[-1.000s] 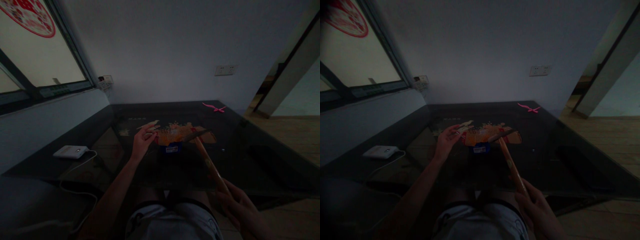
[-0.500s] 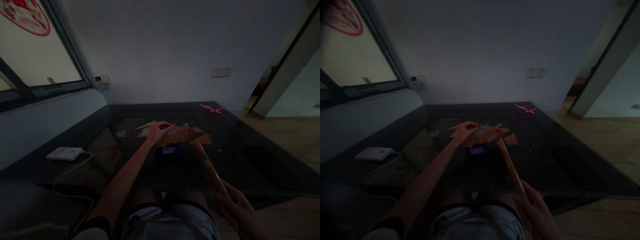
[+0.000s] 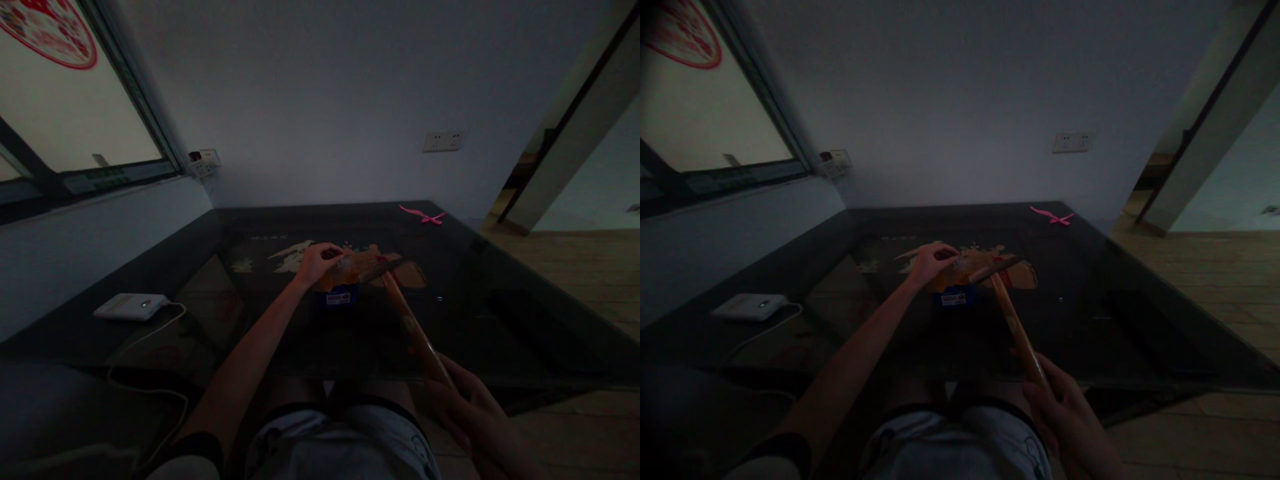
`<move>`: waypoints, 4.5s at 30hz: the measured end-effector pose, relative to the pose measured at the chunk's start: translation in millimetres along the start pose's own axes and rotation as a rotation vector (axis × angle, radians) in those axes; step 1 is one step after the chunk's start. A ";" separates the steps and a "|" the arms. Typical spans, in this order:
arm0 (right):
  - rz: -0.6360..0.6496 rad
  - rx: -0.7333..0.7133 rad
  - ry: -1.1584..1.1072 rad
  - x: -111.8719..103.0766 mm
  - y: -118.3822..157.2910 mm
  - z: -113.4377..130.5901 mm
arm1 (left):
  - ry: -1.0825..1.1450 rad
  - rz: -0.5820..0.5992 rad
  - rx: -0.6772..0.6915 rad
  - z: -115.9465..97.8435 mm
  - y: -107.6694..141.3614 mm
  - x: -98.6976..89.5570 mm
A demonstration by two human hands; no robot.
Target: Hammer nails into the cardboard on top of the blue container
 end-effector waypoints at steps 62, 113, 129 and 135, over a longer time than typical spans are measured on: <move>0.475 -0.303 0.794 8.9 -75.3 135.1 | -0.100 0.054 -0.153 13.4 -4.4 -2.0; 0.430 -0.351 0.754 7.3 -64.6 127.5 | -0.084 0.057 -0.169 14.8 -4.4 0.8; 0.453 -0.326 0.765 8.8 -69.7 122.8 | -0.079 0.072 -0.184 19.7 -6.1 1.3; 0.447 -0.373 0.781 9.1 -70.4 124.3 | -0.079 0.077 -0.184 17.8 -5.1 0.9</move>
Point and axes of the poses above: each hand's wrist, its own y-axis away from the middle knuckle, its own x-axis out of the palm, z = x × y, the point moved 1 cm from there along -y, towards the middle knuckle, and after that the axes turned 9 degrees about -x, right-handed, at the moved point
